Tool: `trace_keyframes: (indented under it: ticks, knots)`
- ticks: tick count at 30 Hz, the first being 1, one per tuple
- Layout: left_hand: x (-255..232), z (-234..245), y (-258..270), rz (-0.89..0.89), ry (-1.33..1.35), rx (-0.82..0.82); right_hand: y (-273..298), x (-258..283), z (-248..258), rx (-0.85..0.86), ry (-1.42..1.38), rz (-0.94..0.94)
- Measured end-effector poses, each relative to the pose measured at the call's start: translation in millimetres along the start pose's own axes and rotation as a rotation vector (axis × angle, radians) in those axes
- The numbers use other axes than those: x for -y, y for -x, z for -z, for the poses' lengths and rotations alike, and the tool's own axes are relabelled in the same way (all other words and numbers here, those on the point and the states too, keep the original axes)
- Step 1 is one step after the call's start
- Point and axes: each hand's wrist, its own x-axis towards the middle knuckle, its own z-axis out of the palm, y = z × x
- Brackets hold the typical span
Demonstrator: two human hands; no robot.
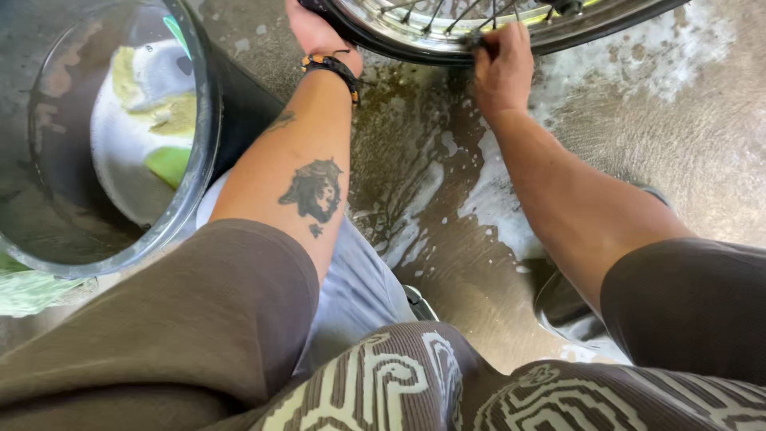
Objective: The person cleans a motorcycle wheel by hand using soapy water from a bucket and a small green sponge, rubbing the rim, spokes, and tire surface.
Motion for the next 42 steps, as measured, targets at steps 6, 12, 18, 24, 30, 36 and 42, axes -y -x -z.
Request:
trace_keyframes:
  ticks: [6,12,18,24,30,36,42]
  knots:
    - [-26.3,-25.0,30.2,0.019,-0.073,-0.076,9.5,104.9,-107.1,-0.015,-0.35,-0.144]
    - [-12.9,-31.7,21.3,0.084,-0.095,-0.234,29.3,41.5,-35.1,-0.076,0.027,-0.206]
    - [-11.3,-19.3,15.3,0.037,-0.096,-0.216,-3.4,87.5,-59.1,0.077,-0.335,-0.154]
    - [-5.6,-7.2,11.8,0.027,-0.116,-0.289,8.7,39.8,-54.7,-0.023,0.013,0.001]
    - [4.1,-0.5,2.4,-0.001,-0.106,-0.301,23.6,-28.4,3.5,-0.052,0.203,-0.127]
    - [7.4,18.0,-2.5,-0.01,-0.153,-0.307,37.1,60.0,-123.6,-0.253,-0.139,-0.531]
    - [10.0,27.8,-10.2,0.004,-0.16,-0.305,43.7,6.0,-72.4,-0.283,-0.07,-0.513]
